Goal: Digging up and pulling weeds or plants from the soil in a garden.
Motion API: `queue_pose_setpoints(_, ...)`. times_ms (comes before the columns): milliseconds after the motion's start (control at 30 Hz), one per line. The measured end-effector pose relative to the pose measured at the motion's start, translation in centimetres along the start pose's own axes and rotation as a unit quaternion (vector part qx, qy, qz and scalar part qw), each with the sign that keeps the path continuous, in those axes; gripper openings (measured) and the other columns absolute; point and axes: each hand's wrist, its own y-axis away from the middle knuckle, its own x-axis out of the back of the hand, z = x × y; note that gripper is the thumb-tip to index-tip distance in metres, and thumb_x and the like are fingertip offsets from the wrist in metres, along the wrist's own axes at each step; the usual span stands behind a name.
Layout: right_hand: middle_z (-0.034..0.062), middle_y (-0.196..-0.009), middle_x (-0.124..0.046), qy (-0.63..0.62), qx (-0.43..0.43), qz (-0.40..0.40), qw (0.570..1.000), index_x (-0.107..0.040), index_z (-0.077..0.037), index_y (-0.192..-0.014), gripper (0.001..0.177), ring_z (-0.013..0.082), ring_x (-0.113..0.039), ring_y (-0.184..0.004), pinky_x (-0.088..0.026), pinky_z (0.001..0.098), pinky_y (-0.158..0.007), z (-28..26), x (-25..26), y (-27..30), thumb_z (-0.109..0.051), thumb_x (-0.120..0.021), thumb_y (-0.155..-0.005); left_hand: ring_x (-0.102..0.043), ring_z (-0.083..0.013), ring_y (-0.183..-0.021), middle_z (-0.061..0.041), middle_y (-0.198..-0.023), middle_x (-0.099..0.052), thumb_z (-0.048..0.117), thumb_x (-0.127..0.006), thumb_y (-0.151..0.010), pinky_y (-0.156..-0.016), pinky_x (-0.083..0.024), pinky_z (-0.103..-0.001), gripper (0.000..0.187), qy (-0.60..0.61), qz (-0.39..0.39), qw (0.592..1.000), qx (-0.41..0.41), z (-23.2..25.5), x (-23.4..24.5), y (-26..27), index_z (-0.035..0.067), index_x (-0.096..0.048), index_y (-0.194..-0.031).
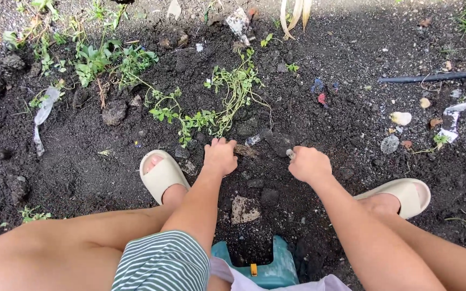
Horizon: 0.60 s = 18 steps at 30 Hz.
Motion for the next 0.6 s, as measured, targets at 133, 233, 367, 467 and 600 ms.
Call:
queue_pose_setpoints(133,0.0129,-0.114,-0.076,0.012,0.015,-0.019,1.000,-0.070,-0.019,-0.122,0.035,0.0334,-0.072,-0.109,-0.057,0.0461,-0.097,-1.2,0.3,0.4,-0.026,-0.059,-0.090,-0.050,-0.0324,-0.128,-0.012,-0.133,-0.055,0.021,-0.072,-0.084,-0.103,-0.047,-0.053,0.045,-0.056,-0.041,0.997,-0.044,-0.1,-2.9,-2.6,0.019,-0.065,-0.128)
queue_pose_setpoints(233,0.0127,-0.119,-0.074,0.004,0.000,-0.049,0.999,-0.073,-0.020,-0.119,0.033,0.0337,-0.070,-0.113,-0.055,0.0466,-0.099,-0.8,1.0,0.4,-0.027,-0.059,-0.090,-0.054,-0.0341,-0.125,-0.012,-0.129,-0.059,0.013,-0.062,-0.092,-0.093,-0.056,-0.048,0.031,-0.077,-0.019,0.995,-0.055,-0.7,-5.5,-3.7,0.017,-0.071,-0.121)
queue_pose_setpoints(367,0.0136,-0.121,-0.074,-0.017,-0.031,-0.024,0.999,-0.074,-0.019,-0.119,0.033,0.0353,-0.070,-0.114,-0.055,0.0478,-0.099,0.8,2.4,-0.4,-0.027,-0.059,-0.090,-0.056,-0.0337,-0.119,-0.010,-0.124,-0.061,0.013,-0.060,-0.093,-0.088,-0.058,-0.047,0.027,-0.084,0.045,0.993,-0.075,-0.8,-4.8,-4.5,0.016,-0.071,-0.117)
queue_pose_setpoints(467,0.0136,-0.123,-0.074,-0.037,-0.056,-0.013,0.998,-0.074,-0.020,-0.120,0.034,0.0360,-0.069,-0.115,-0.055,0.0481,-0.100,2.4,2.3,-0.2,-0.028,-0.060,-0.090,-0.060,-0.0338,-0.113,-0.009,-0.117,-0.065,0.014,-0.062,-0.093,-0.088,-0.058,-0.045,0.022,-0.047,0.071,0.995,-0.056,-1.2,-3.5,-5.0,0.014,-0.071,-0.113)
queue_pose_setpoints(600,0.0130,-0.128,-0.070,-0.083,-0.079,0.019,0.993,-0.073,-0.024,-0.126,0.038,0.0358,-0.066,-0.119,-0.053,0.0486,-0.101,2.9,2.1,-2.3,-0.034,-0.061,-0.092,-0.066,-0.0352,-0.099,-0.011,-0.104,-0.071,0.022,-0.072,-0.090,-0.086,-0.055,-0.046,0.015,0.064,0.144,0.985,-0.065,-4.6,-4.0,-7.4,0.013,-0.075,-0.101)
